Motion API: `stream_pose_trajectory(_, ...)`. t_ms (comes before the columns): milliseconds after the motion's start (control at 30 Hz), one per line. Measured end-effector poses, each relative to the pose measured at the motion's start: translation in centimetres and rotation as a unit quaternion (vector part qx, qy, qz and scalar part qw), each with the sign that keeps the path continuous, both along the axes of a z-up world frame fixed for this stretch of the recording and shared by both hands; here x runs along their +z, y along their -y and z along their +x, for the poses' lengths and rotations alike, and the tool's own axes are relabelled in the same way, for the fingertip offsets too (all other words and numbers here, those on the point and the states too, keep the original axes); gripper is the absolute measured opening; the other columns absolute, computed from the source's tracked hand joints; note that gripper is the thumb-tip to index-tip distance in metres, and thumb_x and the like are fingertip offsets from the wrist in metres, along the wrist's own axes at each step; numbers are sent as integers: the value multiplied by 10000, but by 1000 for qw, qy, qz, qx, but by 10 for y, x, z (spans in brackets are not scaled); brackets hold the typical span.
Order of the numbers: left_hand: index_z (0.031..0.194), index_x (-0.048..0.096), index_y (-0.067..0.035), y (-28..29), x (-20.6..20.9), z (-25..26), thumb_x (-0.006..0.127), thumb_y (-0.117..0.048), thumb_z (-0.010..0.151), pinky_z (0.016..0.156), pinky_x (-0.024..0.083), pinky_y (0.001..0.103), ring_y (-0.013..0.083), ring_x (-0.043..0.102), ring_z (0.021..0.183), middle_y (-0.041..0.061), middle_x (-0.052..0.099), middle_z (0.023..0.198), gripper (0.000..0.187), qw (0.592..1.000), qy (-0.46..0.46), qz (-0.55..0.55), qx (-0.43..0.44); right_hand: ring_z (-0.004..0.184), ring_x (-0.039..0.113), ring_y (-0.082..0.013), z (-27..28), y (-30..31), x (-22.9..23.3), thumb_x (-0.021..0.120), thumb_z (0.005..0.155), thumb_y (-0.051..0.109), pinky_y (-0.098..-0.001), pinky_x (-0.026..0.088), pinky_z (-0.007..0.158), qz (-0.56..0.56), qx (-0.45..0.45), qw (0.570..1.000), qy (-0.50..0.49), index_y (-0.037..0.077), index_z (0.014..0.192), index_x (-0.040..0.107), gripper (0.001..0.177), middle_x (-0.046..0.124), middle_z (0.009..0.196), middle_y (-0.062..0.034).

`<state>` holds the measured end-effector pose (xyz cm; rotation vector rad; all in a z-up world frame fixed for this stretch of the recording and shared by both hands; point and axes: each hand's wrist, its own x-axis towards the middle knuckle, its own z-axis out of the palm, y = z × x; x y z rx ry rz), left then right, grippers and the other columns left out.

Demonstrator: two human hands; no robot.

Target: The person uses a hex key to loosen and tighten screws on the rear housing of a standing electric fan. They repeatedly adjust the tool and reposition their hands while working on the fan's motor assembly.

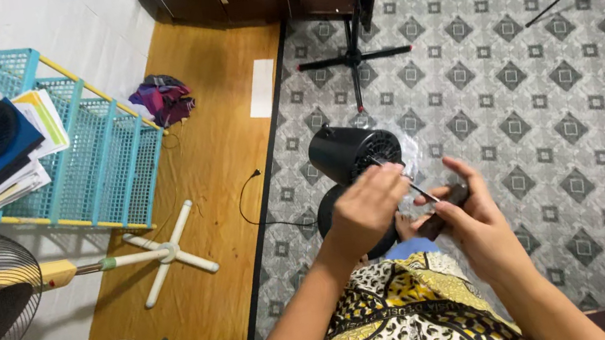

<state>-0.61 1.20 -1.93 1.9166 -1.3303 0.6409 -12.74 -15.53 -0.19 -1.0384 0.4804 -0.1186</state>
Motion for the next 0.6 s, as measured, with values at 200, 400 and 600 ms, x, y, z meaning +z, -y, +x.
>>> stream_pose_trajectory(200,1360,543,9,-7,-11,2,689,-96,915,1199,397,531,371,527,1394,192,582,1432,480,975,-166,-84,119,910,708,-216,10,22,24,571,904,-3,-350,598,794,-374,80,924,-25,87,1486,346,631,696,1078,-121)
stream_pose_trajectory(400,1312,600,-43,1,-5,12,700,-89,890,1105,515,443,361,605,1338,157,637,1379,436,950,-276,-78,123,905,702,-191,32,36,57,665,940,47,-441,494,985,-827,143,523,151,84,1048,716,125,744,1098,-51)
stream_pose_trajectory(600,1272,615,-85,7,-5,14,689,-73,907,1046,547,432,345,644,1282,125,655,1328,373,953,-258,-47,154,903,720,-230,44,36,65,702,803,196,-404,525,954,-889,198,164,379,99,861,699,114,731,921,-82)
